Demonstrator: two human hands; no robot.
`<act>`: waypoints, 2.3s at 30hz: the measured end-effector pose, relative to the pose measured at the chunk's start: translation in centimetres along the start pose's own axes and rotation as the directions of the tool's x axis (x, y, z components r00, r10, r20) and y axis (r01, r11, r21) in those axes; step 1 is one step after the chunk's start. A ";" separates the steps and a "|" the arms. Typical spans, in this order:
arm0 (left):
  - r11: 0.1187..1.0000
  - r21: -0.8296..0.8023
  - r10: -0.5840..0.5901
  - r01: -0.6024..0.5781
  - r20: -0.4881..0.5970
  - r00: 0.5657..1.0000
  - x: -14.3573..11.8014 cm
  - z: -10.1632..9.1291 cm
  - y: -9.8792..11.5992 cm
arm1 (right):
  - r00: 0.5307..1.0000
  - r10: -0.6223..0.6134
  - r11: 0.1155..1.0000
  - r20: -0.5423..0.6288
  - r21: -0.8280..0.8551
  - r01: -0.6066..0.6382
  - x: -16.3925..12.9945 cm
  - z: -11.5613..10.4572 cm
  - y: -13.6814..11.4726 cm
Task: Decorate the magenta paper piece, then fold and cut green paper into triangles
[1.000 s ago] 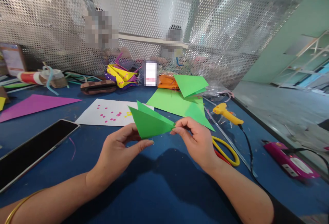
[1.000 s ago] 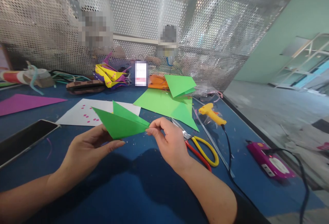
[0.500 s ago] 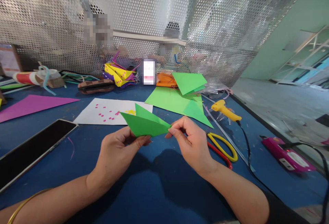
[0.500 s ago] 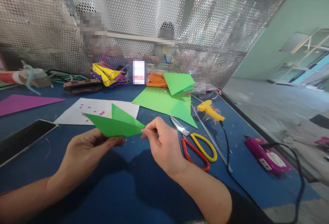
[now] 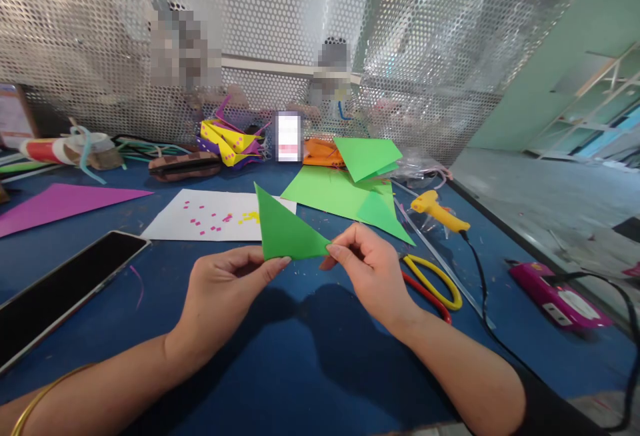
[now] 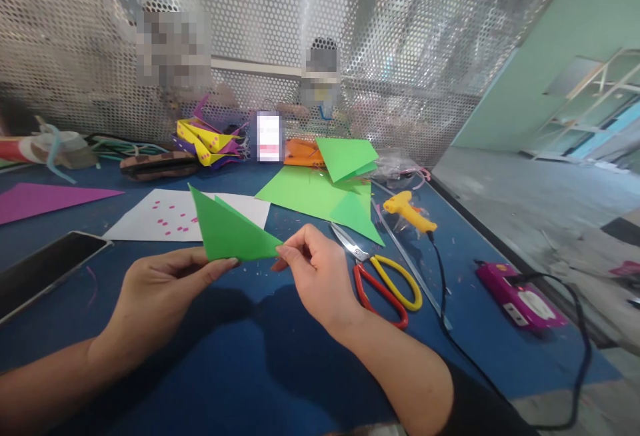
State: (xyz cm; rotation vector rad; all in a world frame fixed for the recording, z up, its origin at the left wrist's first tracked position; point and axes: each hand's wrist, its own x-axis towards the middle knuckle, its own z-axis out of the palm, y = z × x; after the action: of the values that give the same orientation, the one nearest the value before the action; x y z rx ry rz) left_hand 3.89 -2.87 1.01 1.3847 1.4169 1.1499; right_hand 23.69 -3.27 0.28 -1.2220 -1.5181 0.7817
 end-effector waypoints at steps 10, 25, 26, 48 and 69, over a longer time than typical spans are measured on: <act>0.927 -0.339 -0.150 0.161 0.058 0.987 0.5 0.5 -1.0 | 0.995 0.089 0.993 -0.055 0.078 -0.084 -0.1 0.6 -0.2; 0.922 -0.353 -0.137 0.161 0.093 0.986 0.7 0.3 -0.7 | 0.992 0.122 0.985 -0.044 0.125 -0.116 -0.2 0.7 -0.3; 0.918 -0.364 -0.134 0.160 0.096 0.986 0.8 0.4 -0.6 | 0.991 0.124 0.985 -0.045 0.124 -0.118 -0.2 0.7 -0.3; 0.926 -0.270 -0.190 0.265 0.274 0.943 0.6 0.5 -0.6 | 1.000 0.003 0.996 0.025 0.090 -0.006 -0.7 0.6 -0.1; 0.956 -0.213 -0.172 0.200 0.146 0.974 0.7 0.0 -1.0 | 0.997 0.071 0.980 -0.004 0.186 -0.069 -0.3 0.5 0.0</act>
State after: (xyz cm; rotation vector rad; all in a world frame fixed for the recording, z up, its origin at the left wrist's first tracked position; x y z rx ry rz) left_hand 3.62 -2.12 0.03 1.1181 1.2554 1.0467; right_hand 23.20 -3.56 0.06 -1.1423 -1.3662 0.9404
